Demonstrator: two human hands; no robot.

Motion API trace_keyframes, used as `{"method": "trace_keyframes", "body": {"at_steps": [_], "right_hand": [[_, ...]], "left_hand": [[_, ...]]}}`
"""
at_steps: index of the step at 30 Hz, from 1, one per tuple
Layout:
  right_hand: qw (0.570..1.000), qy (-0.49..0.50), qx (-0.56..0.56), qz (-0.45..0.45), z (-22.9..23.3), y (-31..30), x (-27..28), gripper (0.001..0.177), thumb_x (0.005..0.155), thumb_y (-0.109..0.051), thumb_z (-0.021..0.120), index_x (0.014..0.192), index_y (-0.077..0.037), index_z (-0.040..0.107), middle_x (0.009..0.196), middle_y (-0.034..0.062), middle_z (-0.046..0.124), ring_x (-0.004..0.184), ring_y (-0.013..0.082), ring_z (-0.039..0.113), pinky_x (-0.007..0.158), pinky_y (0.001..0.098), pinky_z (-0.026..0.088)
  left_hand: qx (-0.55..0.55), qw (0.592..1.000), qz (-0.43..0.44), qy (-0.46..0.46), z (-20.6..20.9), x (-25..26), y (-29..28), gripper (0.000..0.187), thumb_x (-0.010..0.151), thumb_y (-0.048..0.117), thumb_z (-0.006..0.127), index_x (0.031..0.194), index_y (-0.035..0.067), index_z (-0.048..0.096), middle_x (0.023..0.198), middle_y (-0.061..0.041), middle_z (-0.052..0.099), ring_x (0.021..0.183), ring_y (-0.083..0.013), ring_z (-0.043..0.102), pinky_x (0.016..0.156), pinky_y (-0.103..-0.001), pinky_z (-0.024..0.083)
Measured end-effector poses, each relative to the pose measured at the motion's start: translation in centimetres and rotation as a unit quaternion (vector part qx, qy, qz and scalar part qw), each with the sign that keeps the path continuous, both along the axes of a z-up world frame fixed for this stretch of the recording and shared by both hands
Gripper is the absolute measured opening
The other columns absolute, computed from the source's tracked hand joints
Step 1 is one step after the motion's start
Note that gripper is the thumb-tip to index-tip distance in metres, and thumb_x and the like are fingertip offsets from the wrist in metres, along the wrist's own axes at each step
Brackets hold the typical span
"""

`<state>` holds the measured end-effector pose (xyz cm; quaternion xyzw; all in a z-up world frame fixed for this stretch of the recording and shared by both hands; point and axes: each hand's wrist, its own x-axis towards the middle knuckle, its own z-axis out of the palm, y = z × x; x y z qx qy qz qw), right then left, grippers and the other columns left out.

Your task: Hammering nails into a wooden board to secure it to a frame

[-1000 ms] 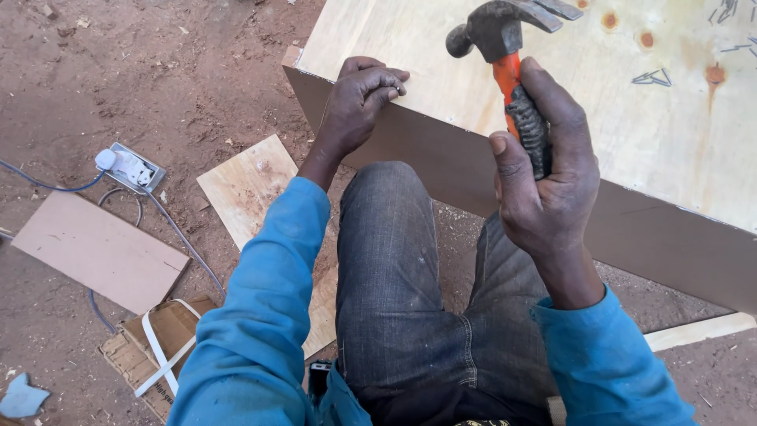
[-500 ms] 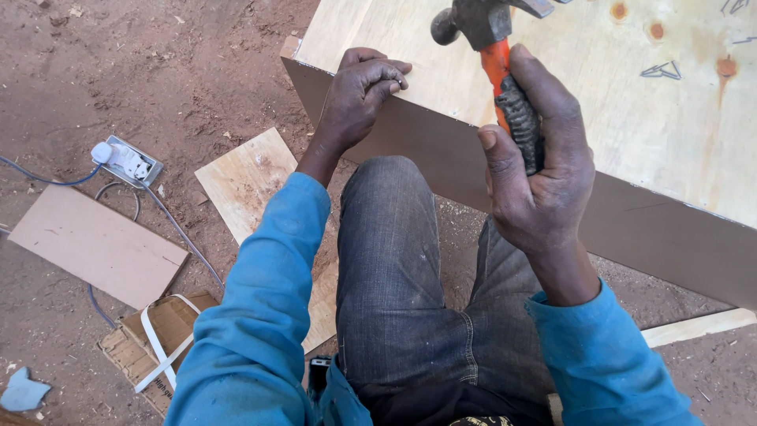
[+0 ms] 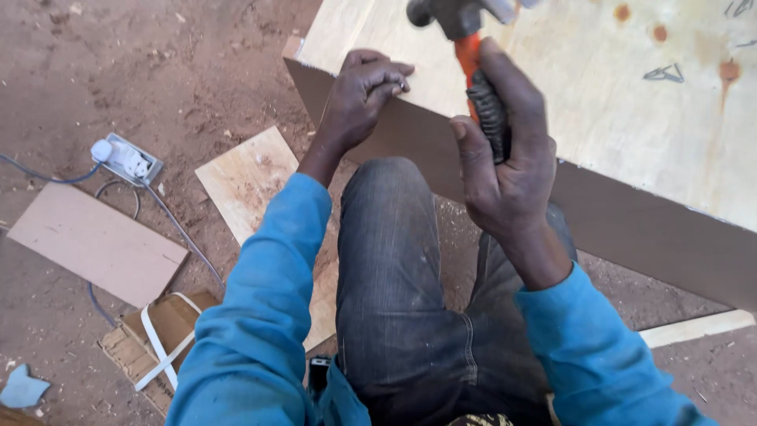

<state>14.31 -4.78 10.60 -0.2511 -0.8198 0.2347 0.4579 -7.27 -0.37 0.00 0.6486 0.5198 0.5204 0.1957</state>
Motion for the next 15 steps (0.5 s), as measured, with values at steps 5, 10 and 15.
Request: {"method": "trace_keyframes", "body": {"at_steps": [5,10,15], "right_hand": [[0.991,-0.098,-0.085,-0.033,-3.3,1.9,-0.9,0.042,0.099,-0.016,0.054,0.137,-0.013,0.037,0.092,0.0108,0.058,0.056,0.0158,0.053,0.045,0.0318,0.041],[0.991,-0.058,-0.111,-0.039,-0.4,0.3,-0.3,0.044,0.099,-0.006,0.056,0.139,-0.009,0.039,0.093,0.0069,0.064,0.058,0.0115,0.048,0.048,0.0278,0.037],[0.983,-0.131,-0.128,-0.025,-4.4,1.4,-1.1,0.043,0.096,-0.015,0.050,0.134,-0.013,0.030,0.132,0.0221,0.053,0.093,0.0334,0.066,0.071,0.0434,0.056]], "left_hand": [[-0.005,1.000,0.005,0.020,0.6,0.0,-0.2,0.012,0.082,0.004,0.063,0.089,0.009,0.071,0.101,0.000,0.067,0.101,-0.0191,0.046,0.087,-0.032,0.043],[-0.018,1.000,-0.006,0.012,-0.3,0.0,-0.2,0.015,0.080,-0.001,0.061,0.090,0.006,0.070,0.102,-0.001,0.067,0.106,-0.0211,0.045,0.090,-0.033,0.044],[-0.043,0.997,0.017,-0.060,0.2,0.0,-0.5,0.029,0.086,0.001,0.048,0.111,0.006,0.060,0.114,-0.014,0.054,0.107,-0.0257,0.058,0.092,-0.038,0.051]]}}
